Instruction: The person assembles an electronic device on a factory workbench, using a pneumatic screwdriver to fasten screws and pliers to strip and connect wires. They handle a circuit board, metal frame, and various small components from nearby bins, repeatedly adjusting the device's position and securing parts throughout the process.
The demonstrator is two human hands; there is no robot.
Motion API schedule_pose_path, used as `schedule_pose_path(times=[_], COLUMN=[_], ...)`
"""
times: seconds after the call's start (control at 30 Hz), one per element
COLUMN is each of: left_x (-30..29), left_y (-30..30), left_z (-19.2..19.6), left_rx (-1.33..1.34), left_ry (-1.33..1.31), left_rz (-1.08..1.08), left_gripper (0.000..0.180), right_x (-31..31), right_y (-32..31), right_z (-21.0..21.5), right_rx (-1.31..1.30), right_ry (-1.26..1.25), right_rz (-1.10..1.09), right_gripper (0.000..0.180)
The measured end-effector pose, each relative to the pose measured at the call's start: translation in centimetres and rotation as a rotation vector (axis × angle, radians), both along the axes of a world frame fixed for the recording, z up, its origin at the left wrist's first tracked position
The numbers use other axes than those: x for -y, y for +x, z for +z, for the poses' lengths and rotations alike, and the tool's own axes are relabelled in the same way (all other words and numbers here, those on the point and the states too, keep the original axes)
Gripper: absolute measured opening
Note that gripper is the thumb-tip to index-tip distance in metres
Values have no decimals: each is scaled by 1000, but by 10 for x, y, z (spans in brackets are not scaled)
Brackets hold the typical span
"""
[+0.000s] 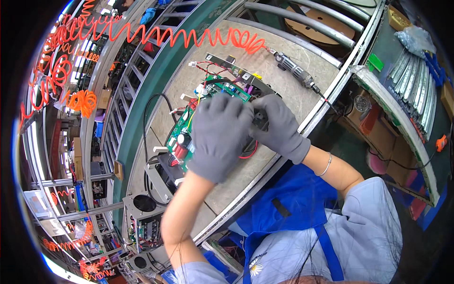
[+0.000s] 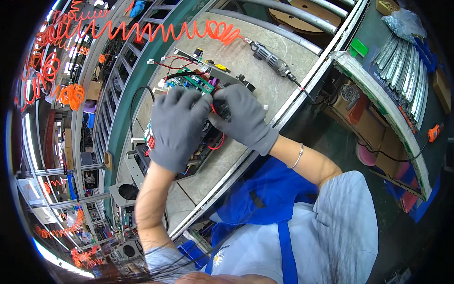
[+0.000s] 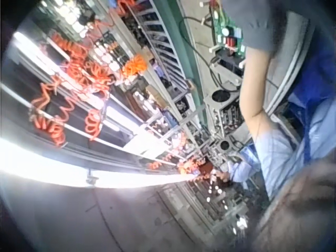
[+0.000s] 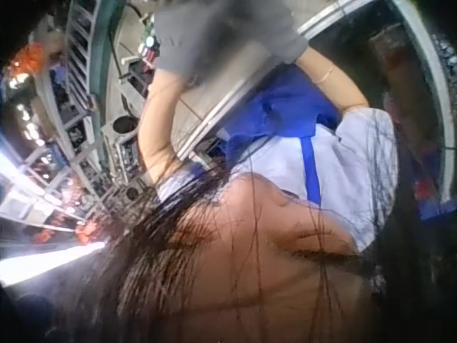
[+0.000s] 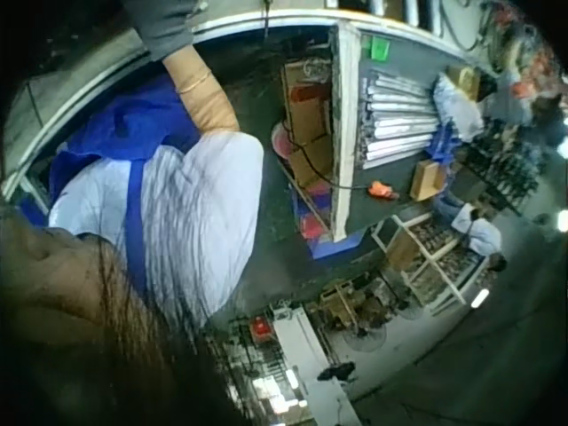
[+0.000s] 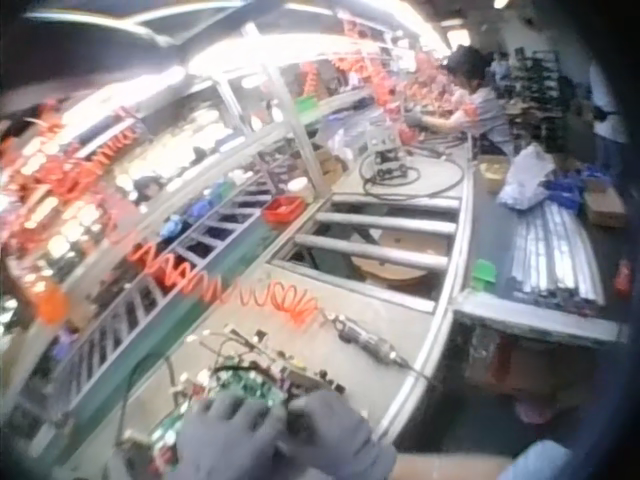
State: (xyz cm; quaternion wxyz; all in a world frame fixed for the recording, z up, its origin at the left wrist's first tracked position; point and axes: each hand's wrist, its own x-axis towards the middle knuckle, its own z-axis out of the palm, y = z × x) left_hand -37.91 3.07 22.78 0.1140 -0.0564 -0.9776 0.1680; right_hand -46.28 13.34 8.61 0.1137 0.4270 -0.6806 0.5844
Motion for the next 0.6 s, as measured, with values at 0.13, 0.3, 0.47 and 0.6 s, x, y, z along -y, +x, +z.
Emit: schedule_pose_path(times=[0.13,0.3,0.47,0.6], left_x=[28,37,35,36], left_y=[-32,-52,-60,-60], left_z=[6,-4,-1,-7], left_rx=[17,-11,52,57], left_ry=[85,272,237,152], left_rz=[-54,-111,-86,-89], left_gripper=[19,15,17,16], right_x=[-1,7,6,11], right_y=[8,-7,-11,-10], right_z=[5,-17,-16,-9], right_rx=[136,62,82,115], right_ry=[159,165,86,148], right_rz=[8,44,23,-8], right_gripper=[33,23,19,22])
